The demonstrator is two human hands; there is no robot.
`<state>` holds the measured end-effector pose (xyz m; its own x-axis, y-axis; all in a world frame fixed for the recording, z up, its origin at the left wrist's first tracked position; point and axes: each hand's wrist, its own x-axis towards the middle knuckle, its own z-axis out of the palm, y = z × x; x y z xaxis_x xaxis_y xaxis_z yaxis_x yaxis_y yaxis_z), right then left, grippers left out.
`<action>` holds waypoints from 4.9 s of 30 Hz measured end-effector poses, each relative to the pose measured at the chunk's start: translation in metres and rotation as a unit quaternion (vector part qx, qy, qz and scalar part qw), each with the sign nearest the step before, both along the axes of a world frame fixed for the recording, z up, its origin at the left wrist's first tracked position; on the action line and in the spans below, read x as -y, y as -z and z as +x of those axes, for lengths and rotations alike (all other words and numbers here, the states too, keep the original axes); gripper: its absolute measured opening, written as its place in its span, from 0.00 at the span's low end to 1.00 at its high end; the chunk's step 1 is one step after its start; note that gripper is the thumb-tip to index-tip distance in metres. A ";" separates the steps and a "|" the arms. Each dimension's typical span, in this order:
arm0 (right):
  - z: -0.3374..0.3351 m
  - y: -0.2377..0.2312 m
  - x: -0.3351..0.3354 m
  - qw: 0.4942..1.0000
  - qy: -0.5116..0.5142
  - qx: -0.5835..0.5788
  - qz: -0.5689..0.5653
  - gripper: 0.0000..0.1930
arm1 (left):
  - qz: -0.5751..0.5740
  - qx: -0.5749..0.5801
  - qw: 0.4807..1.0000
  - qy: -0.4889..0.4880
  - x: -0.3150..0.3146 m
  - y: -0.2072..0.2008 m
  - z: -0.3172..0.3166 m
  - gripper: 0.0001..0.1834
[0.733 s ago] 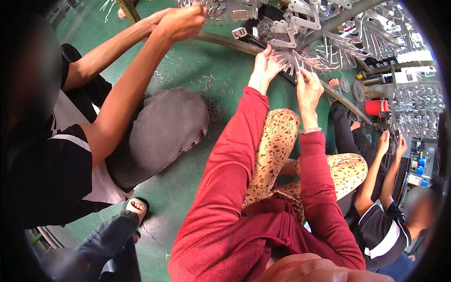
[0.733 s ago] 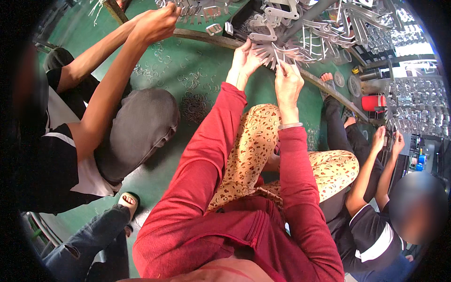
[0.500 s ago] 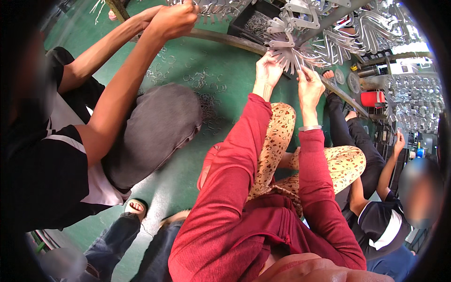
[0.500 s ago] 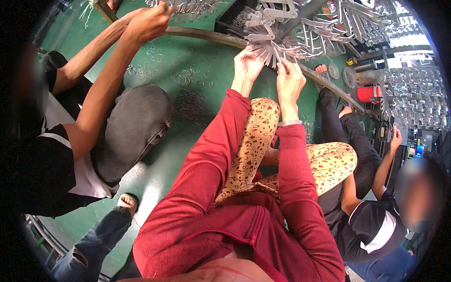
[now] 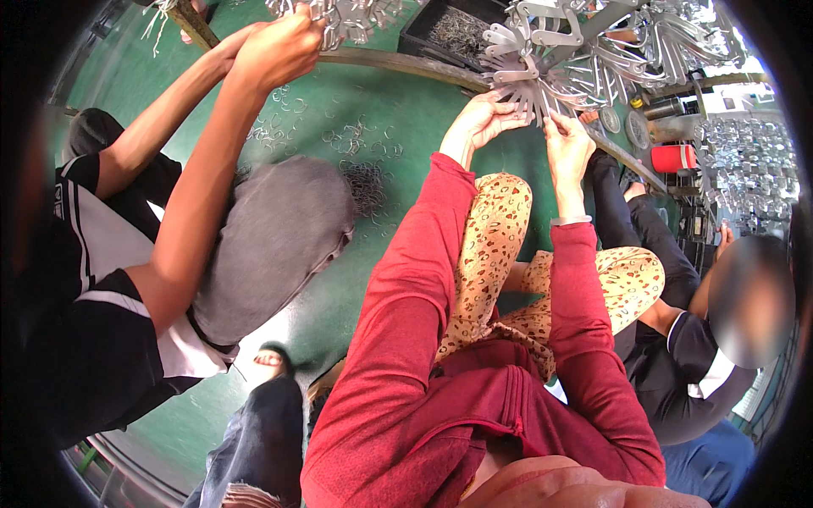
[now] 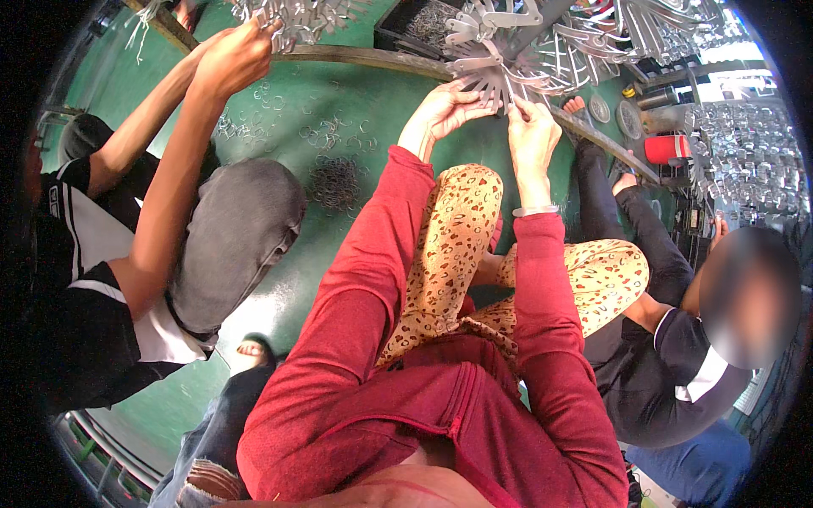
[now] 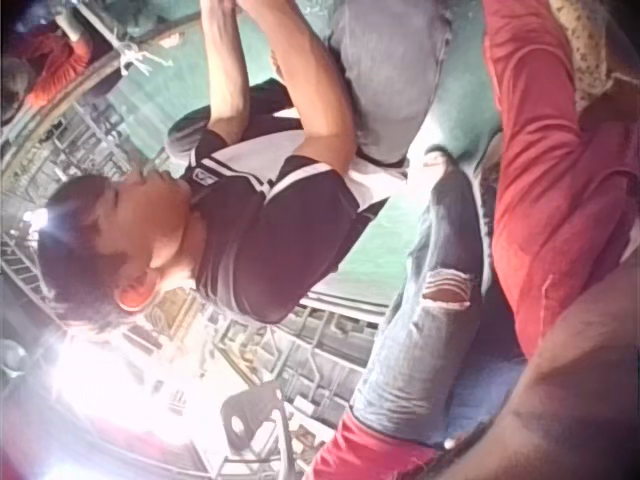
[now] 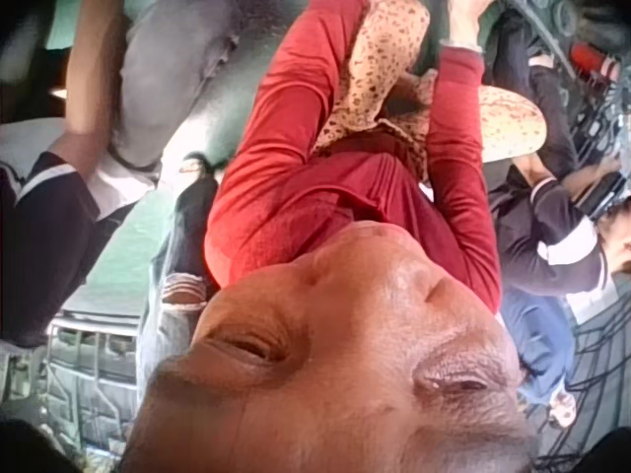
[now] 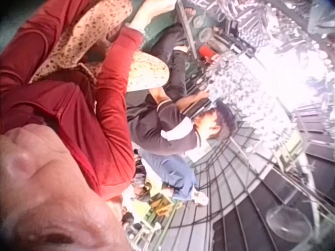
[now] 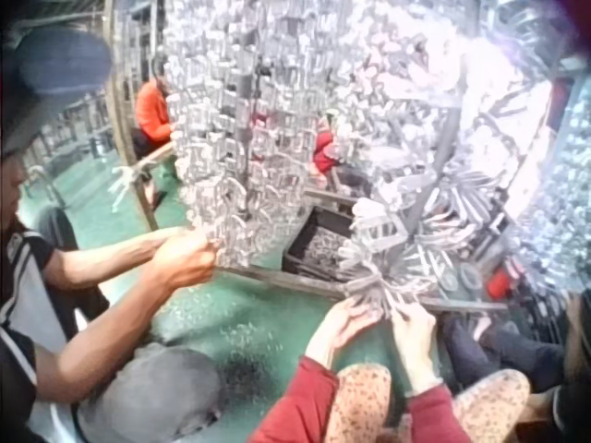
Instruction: The person hangs small metal pieces onto a circular metal rack by hand while sitting on the floor.
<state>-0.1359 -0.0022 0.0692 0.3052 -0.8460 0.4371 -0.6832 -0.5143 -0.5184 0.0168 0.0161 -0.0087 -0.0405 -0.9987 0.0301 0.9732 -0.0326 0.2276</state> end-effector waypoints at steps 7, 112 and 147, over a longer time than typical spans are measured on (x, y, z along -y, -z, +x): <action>0.008 -0.005 -0.002 0.999 0.012 -0.010 -0.044 0.09 | 0.066 -0.028 0.996 -0.047 0.009 -0.001 -0.020 0.29; -0.009 0.018 -0.002 0.963 -0.028 0.237 0.127 0.06 | 0.177 0.148 0.945 -0.231 -0.010 -0.010 -0.093 0.10; 0.018 -0.043 0.027 0.956 -0.066 -0.100 0.267 0.09 | 0.134 0.148 0.978 -0.067 -0.041 0.031 -0.018 0.24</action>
